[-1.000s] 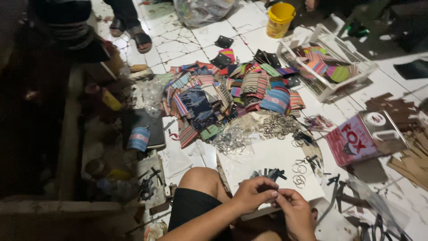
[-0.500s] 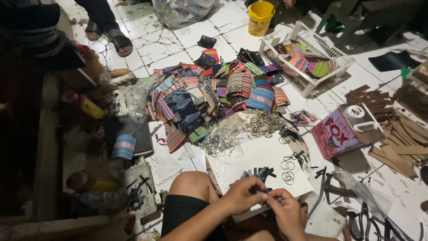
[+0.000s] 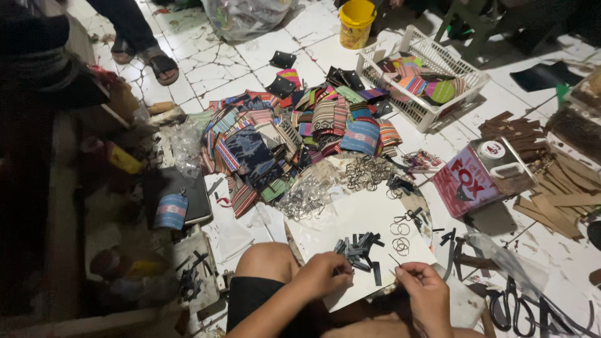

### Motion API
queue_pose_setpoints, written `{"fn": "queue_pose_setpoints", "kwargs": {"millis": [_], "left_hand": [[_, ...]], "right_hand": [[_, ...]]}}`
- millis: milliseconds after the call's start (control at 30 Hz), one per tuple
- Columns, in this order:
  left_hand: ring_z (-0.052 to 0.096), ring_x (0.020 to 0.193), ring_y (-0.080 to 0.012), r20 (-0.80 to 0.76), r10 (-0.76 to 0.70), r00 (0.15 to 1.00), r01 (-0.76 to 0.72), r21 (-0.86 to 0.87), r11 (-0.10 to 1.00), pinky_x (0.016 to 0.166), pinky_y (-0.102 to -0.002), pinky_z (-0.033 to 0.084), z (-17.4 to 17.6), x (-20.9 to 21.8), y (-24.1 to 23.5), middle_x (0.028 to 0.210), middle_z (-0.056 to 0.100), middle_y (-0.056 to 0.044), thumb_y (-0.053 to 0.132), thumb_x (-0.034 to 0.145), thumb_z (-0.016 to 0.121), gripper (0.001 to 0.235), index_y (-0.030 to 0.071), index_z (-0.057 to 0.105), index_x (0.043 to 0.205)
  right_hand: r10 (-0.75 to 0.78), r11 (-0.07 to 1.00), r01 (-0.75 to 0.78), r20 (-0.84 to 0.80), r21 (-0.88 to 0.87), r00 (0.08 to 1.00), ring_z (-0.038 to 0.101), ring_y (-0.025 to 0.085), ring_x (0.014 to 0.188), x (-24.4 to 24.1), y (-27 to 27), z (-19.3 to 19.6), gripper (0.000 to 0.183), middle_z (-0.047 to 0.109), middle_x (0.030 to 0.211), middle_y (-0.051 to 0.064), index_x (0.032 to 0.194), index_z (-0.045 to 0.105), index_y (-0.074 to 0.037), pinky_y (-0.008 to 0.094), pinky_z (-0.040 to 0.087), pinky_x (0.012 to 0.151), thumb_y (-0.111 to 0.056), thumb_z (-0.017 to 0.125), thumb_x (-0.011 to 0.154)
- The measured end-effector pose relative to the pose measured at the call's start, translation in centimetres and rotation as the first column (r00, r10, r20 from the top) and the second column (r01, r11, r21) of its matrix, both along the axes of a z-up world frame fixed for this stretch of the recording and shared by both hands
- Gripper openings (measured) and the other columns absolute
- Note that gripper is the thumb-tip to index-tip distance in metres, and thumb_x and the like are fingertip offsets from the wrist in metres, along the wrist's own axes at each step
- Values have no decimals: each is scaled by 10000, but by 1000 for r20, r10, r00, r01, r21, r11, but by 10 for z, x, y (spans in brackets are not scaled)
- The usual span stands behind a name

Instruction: The person sits on the floor and assembles keychains by attaching small black rectangular pieces to metal rings. They repeatedly pick up a ring and a black piece, connect them, and place the finished unit on a white board. The workspace is cluttered with colorful fabric pouches, metal rings, and other craft supplies.

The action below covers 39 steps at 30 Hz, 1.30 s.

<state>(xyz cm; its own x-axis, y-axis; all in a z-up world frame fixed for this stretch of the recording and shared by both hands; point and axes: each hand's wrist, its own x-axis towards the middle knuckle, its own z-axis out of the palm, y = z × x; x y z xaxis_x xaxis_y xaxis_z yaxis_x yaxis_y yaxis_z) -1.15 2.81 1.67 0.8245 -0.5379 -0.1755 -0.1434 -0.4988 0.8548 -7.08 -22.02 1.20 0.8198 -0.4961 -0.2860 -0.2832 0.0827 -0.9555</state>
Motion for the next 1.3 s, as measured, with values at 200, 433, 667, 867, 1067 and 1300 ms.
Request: {"fn": "queue_pose_setpoints", "kwargs": {"millis": [200, 433, 667, 867, 1067, 1300], "left_hand": [[669, 1032, -296, 219, -12, 976, -22, 149, 989, 798, -460, 529, 10, -6, -5, 1014, 774, -41, 152, 890, 695, 184, 207, 768, 1049], [647, 1044, -333, 348, 5, 937, -42, 99, 994, 775, -460, 518, -3, -6, -7, 1098, 656, -70, 63, 816, 746, 398, 171, 684, 1194], [640, 912, -279, 275, 142, 951, -176, 102, 979, 726, -429, 478, 20, 7, -8, 951, 663, -57, 264, 961, 652, 145, 184, 698, 1073], [606, 791, -337, 691, 50, 721, -262, 205, 943, 638, -490, 485, -12, 64, 1, 914, 700, -118, 134, 890, 664, 112, 88, 712, 980], [598, 768, -334, 611, -135, 780, -303, 557, 773, 552, -477, 457, -59, 101, 6, 859, 607, -74, 38, 690, 697, 175, 127, 683, 840], [552, 678, -330, 706, -10, 708, -318, 331, 888, 537, -466, 403, -42, 95, 14, 702, 553, -75, 19, 671, 639, 114, 124, 612, 706]], "right_hand": [[-14, 994, 17, -28, 103, 999, 689, 238, 752, 1, 6, 10, 254, 762, 896, 197, 1145, 757, 58, 275, 550, 754, 31, 742, 893], [-11, 993, 12, -5, 116, 1000, 677, 220, 767, -3, 7, 6, 237, 756, 913, 174, 1120, 762, 52, 276, 560, 756, 38, 745, 885], [-31, 991, 29, 11, 133, 999, 649, 200, 765, -6, 10, 16, 202, 732, 892, 171, 1077, 761, 63, 277, 560, 757, 50, 747, 876], [-13, 993, 12, 11, 121, 1000, 636, 186, 752, -6, 8, 10, 203, 721, 864, 156, 1081, 767, 55, 269, 551, 746, 30, 752, 880], [-8, 995, 9, -12, 97, 1000, 657, 204, 751, -8, 5, 12, 203, 731, 864, 161, 1080, 778, 48, 271, 543, 742, 31, 755, 878], [7, 997, -4, -37, 82, 999, 613, 147, 779, -8, 6, 14, 190, 718, 861, 114, 1056, 799, 30, 247, 533, 761, 12, 779, 868]]}}
